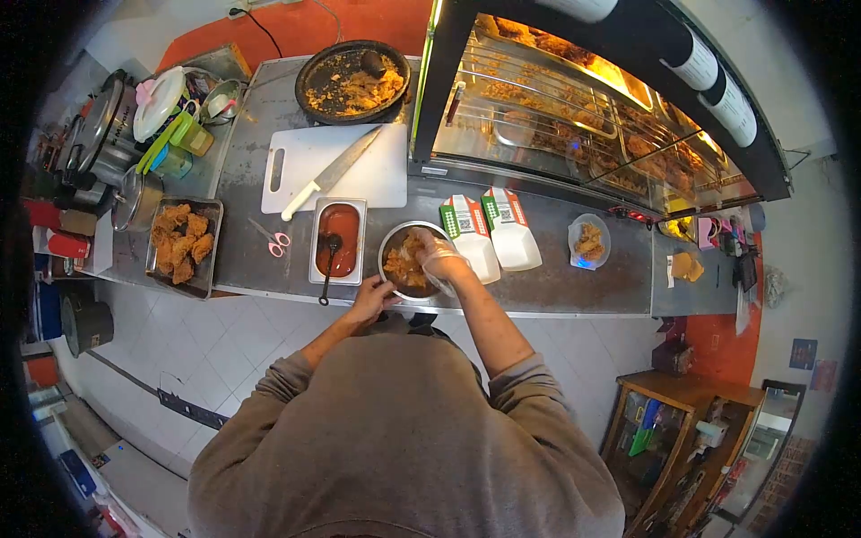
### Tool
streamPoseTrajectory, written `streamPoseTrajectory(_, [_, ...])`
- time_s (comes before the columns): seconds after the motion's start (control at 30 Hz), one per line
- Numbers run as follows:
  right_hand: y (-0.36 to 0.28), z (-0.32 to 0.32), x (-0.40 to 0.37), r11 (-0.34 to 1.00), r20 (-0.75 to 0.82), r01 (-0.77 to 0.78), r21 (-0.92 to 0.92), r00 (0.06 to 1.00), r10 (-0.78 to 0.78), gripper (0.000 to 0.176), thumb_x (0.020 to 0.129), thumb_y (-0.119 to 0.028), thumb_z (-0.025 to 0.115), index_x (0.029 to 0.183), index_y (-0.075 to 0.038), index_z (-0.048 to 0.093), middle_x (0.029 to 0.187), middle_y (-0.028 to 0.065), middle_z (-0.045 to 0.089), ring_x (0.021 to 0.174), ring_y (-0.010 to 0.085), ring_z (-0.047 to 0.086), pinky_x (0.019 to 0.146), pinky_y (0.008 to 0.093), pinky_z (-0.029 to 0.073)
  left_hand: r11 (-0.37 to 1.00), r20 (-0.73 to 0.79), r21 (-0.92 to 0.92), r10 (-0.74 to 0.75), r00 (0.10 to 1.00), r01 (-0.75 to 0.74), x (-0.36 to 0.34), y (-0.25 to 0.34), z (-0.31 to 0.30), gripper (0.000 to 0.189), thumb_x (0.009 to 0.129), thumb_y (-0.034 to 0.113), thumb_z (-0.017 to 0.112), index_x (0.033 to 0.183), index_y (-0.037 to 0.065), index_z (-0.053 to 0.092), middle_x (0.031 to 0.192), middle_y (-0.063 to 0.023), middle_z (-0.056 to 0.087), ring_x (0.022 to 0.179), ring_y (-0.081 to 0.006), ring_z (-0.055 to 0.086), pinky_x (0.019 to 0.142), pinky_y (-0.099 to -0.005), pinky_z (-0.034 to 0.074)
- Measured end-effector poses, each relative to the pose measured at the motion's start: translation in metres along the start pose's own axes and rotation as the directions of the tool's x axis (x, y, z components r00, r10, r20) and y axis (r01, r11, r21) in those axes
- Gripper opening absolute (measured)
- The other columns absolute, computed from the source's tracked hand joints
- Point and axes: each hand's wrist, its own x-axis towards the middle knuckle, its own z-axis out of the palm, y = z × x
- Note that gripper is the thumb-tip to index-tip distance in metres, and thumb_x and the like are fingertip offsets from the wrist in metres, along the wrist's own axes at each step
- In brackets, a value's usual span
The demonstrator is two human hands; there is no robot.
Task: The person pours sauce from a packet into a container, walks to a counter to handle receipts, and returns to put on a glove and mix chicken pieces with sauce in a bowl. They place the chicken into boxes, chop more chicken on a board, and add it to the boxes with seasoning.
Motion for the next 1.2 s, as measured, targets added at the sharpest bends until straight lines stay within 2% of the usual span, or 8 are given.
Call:
streamPoseTrajectory(0.13, [-0.061,0.001,-0.041,0.727,0.148,0.117,-0.677,0.989,-0.022,0.065,0.077,-0.013,0.067,0.137,-0.025,0.047,0.147,0.0225,0.034,0.127,0.0453,0.043,0.098,0.0426,0.045,0.999,0.027,0.042,0.023,0.999,-0.024,-0.012,0.009,0.013,0.015,0.09,0.005,0.054,0.102,-0.004,0.059,0.104,-0.0104,0.061,0.093,-0.0191,0.063,0.079,-0.0323,0.059])
streamPoseTrajectory(0.53, [0.019,-0.003,-0.017,0.749,0.041,0.548,-0.372,0.816,-0.576,0.055,0.069,-0.018,0.075,0.119,-0.009,0.055,0.111,0.0208,0.058,0.106,0.0349,0.057,0.09,0.043,0.047,0.994,-0.137,0.08,0.078,0.988,-0.068,-0.046,0.043,0.083,0.014,0.087,0.006,0.057,0.095,-0.004,0.061,0.093,-0.0076,0.061,0.085,-0.0145,0.063,0.07,-0.0283,0.059])
streamPoseTrajectory(0.63, [0.009,-0.037,-0.026,0.944,-0.117,0.31,0.111,0.948,-0.297,0.053,0.068,-0.01,0.076,0.117,-0.006,0.055,0.104,0.0123,0.061,0.102,0.0254,0.058,0.088,0.0371,0.048,0.998,-0.184,-0.018,0.051,0.982,-0.055,-0.042,0.039,0.102,0.015,0.088,0.007,0.057,0.096,-0.005,0.06,0.095,-0.0092,0.062,0.085,-0.0147,0.063,0.071,-0.0275,0.059])
streamPoseTrajectory(0.7, [0.009,-0.055,-0.033,0.712,-0.075,0.15,0.686,0.988,-0.136,0.05,0.069,-0.005,0.075,0.115,-0.006,0.054,0.101,0.0073,0.06,0.099,0.0207,0.058,0.088,0.032,0.047,0.99,-0.201,-0.06,0.11,0.973,-0.125,-0.039,0.032,0.113,0.016,0.089,0.007,0.056,0.096,-0.007,0.06,0.095,-0.0103,0.062,0.084,-0.0156,0.063,0.073,-0.0271,0.059])
streamPoseTrajectory(0.9, [0.053,-0.067,-0.042,0.815,-0.474,0.352,0.461,0.874,-0.109,0.045,0.072,-0.003,0.074,0.112,-0.007,0.053,0.099,0.0044,0.058,0.091,0.0164,0.057,0.081,0.0278,0.049,0.962,-0.318,0.005,0.261,0.912,-0.274,-0.033,-0.003,0.102,0.01,0.09,0.005,0.054,0.089,-0.004,0.058,0.089,-0.008,0.06,0.084,-0.0159,0.062,0.079,-0.0328,0.059])
streamPoseTrajectory(1.0, [0.069,-0.058,-0.045,0.888,-0.445,0.162,0.431,0.894,0.052,0.036,0.071,-0.003,0.073,0.104,-0.005,0.058,0.094,0.0092,0.061,0.087,0.0216,0.06,0.079,0.0315,0.051,0.964,-0.378,0.001,0.245,0.893,-0.265,-0.033,-0.008,0.094,0.009,0.089,0.004,0.055,0.086,-0.004,0.058,0.089,-0.008,0.06,0.084,-0.0154,0.062,0.077,-0.0329,0.059])
streamPoseTrajectory(1.1, [0.097,-0.036,-0.031,0.979,-0.3,-0.086,-0.187,0.954,0.027,0.033,0.071,-0.01,0.071,0.102,-0.004,0.065,0.099,0.02,0.066,0.097,0.0352,0.063,0.085,0.0432,0.051,0.955,-0.371,0.014,0.281,0.885,-0.298,-0.037,-0.009,0.093,0.007,0.089,0.003,0.055,0.086,-0.003,0.057,0.089,-0.0079,0.06,0.084,-0.0156,0.062,0.078,-0.0326,0.059])
streamPoseTrajectory(1.2, [0.086,-0.041,-0.049,0.997,-0.183,-0.072,-0.033,0.981,0.065,0.031,0.071,-0.014,0.072,0.099,-0.003,0.066,0.104,0.0208,0.065,0.103,0.0335,0.062,0.087,0.0436,0.05,0.956,-0.389,0.016,0.276,0.879,-0.293,-0.041,-0.008,0.092,0.006,0.088,0.002,0.055,0.085,-0.003,0.057,0.091,-0.0079,0.06,0.084,-0.0159,0.062,0.078,-0.0328,0.059])
